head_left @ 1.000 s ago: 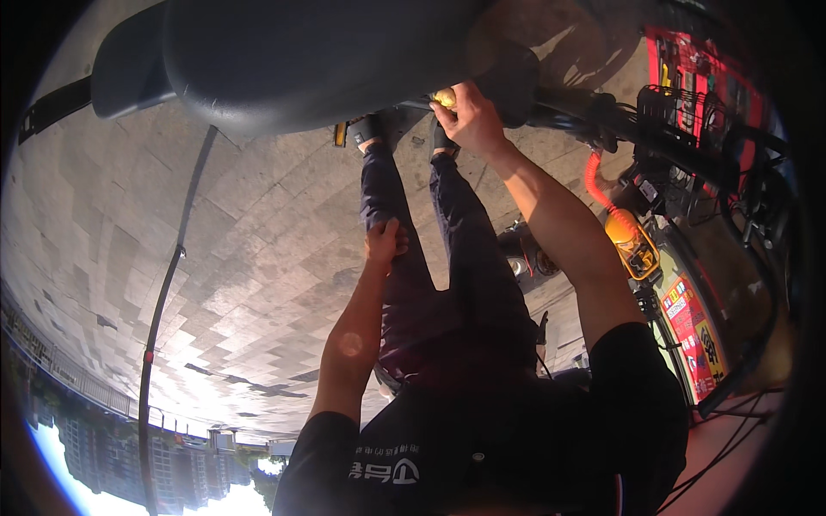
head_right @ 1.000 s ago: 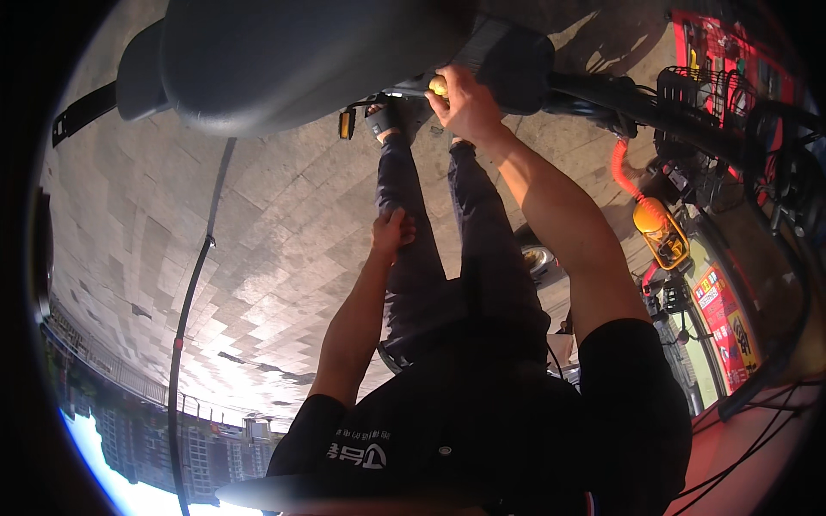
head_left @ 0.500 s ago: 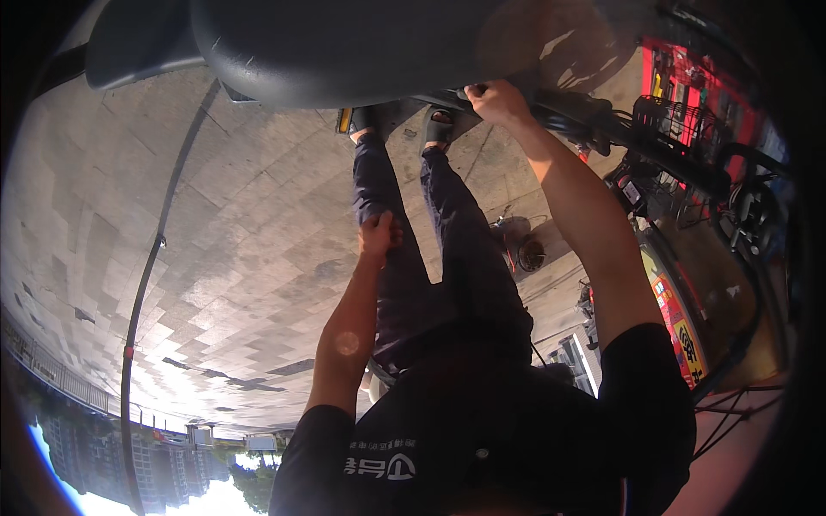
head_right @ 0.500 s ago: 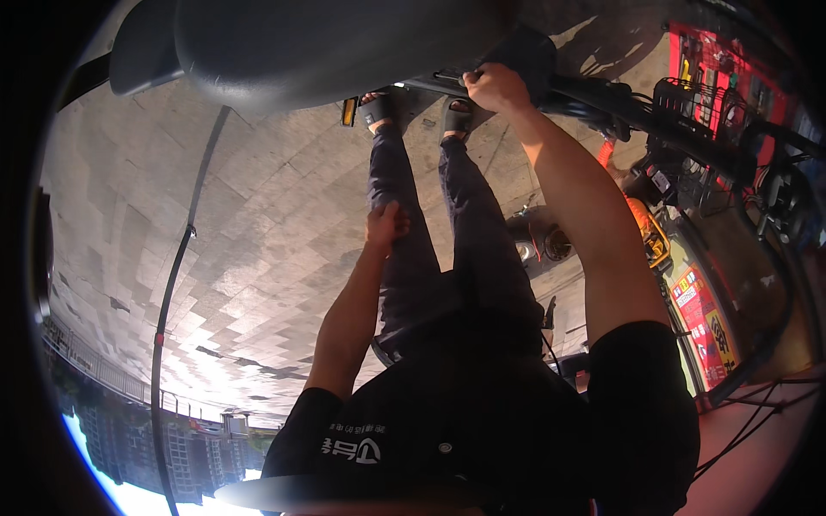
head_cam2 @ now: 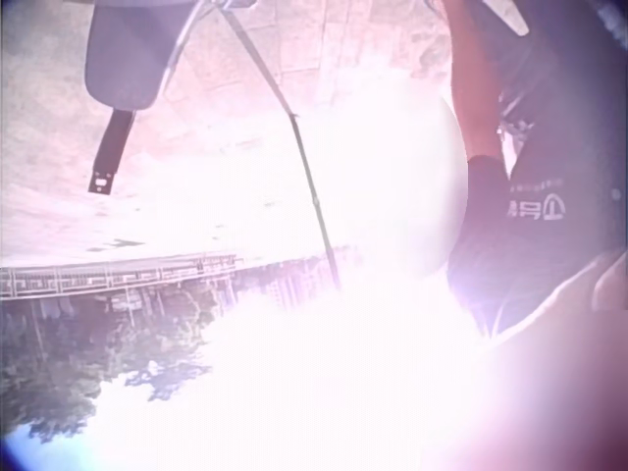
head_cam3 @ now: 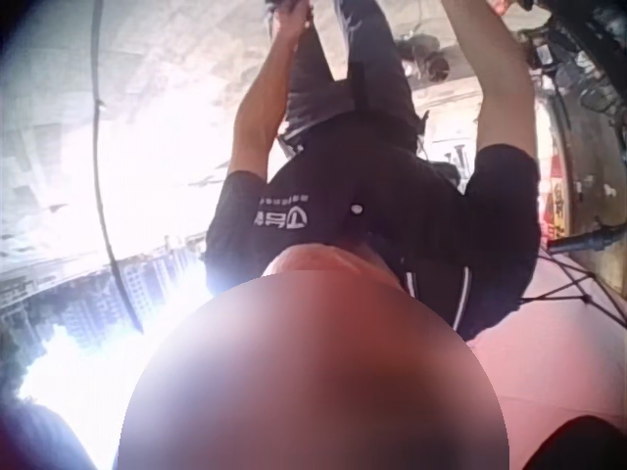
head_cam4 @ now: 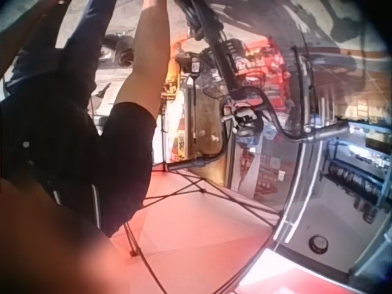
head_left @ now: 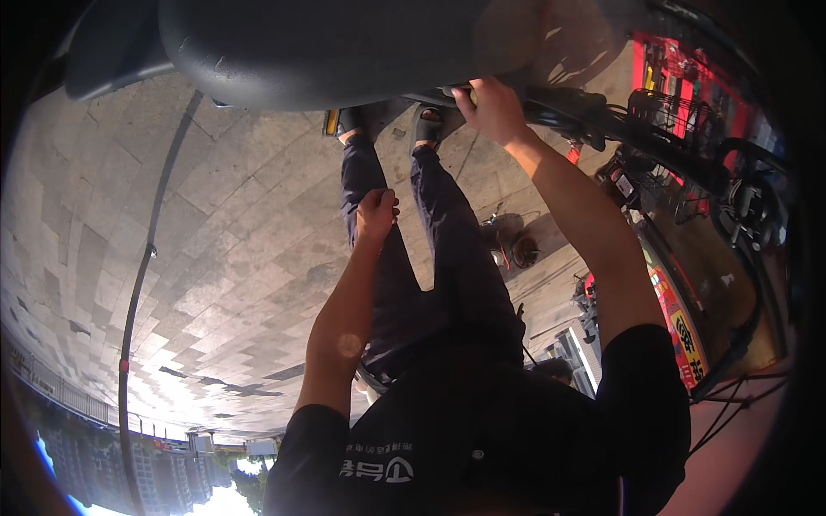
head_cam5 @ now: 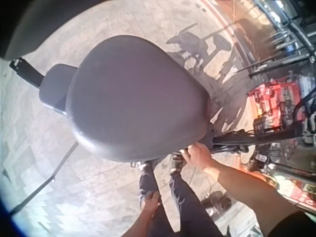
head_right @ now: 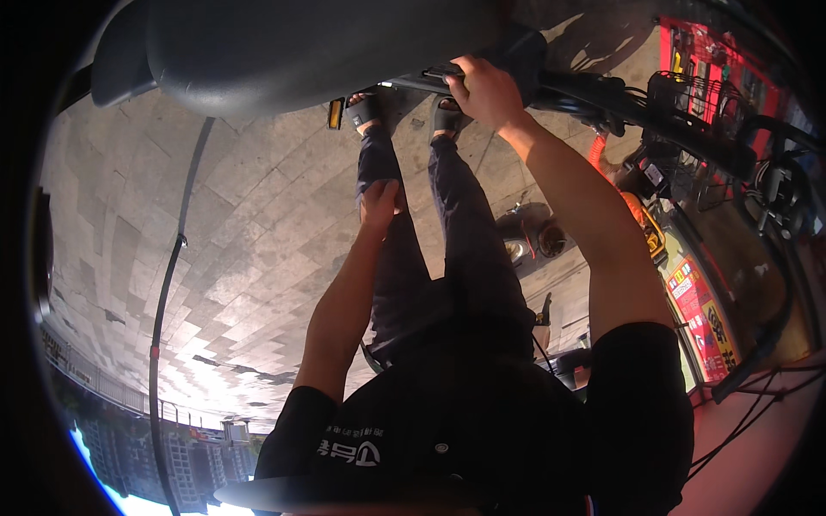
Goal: The person removes the seat of an electric scooter using a screwdriver, then disconnects the battery terminals. The scooter remains partially disassembled with the battery exposed.
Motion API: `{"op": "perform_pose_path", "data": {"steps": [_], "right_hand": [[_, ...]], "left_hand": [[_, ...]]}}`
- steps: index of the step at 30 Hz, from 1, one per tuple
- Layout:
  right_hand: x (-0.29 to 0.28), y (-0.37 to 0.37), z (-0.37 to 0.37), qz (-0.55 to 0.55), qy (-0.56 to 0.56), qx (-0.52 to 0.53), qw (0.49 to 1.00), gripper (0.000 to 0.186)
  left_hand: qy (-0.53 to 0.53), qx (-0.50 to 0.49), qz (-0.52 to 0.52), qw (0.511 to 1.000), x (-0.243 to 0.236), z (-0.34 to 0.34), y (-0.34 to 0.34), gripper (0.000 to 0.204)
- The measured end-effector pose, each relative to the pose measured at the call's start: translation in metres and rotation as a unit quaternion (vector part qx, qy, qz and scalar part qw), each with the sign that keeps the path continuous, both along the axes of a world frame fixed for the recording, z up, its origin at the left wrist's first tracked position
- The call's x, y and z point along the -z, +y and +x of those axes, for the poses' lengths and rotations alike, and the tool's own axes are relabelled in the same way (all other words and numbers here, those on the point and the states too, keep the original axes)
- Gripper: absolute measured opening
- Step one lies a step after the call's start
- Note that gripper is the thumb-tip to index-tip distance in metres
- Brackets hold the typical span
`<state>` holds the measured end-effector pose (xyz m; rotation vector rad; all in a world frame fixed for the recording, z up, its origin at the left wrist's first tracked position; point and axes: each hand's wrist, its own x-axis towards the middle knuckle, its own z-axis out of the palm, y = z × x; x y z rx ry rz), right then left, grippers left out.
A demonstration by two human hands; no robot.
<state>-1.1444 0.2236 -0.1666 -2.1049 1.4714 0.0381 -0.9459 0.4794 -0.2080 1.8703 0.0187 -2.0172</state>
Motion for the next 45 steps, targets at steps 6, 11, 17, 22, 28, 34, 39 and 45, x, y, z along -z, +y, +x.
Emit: {"op": "perform_pose_path", "data": {"steps": [6,11,17,22,28,34,39,45], "right_hand": [[-0.007,0.025,0.0,-0.049,-0.115,-0.022,0.992,0.049],[-0.006,0.009,0.003,-0.021,-0.018,0.046,0.999,0.044],[0.007,0.006,-0.013,-0.151,-0.208,-0.128,0.958,0.032],[0.016,0.011,-0.029,-0.09,-0.177,-0.06,0.978,0.042],[0.022,-0.009,-0.038,-0.148,-0.243,-0.2,0.938,0.037],[0.033,-0.016,-0.023,-0.191,-0.258,-0.141,0.937,0.034],[0.031,-0.016,-0.033,-0.278,-0.146,-0.143,0.939,0.045],[0.032,-0.008,-0.034,-0.203,-0.24,-0.172,0.934,0.025]], "left_hand": [[-0.161,0.191,-0.265,0.931,0.025,-0.023,-0.097,0.031],[-0.244,0.314,-0.419,0.816,0.05,-0.037,-0.171,0.044],[-0.269,0.435,-0.419,0.751,0.063,-0.05,-0.187,0.038],[-0.262,0.385,-0.497,0.732,0.084,-0.061,-0.191,0.027],[-0.232,0.331,-0.596,0.694,0.113,-0.059,-0.189,0.02],[-0.305,0.255,-0.616,0.68,0.139,-0.059,-0.182,0.01],[-0.349,0.221,-0.636,0.652,0.146,-0.068,-0.185,0.011],[-0.302,0.234,-0.64,0.666,0.141,-0.064,-0.188,0.013]]}}
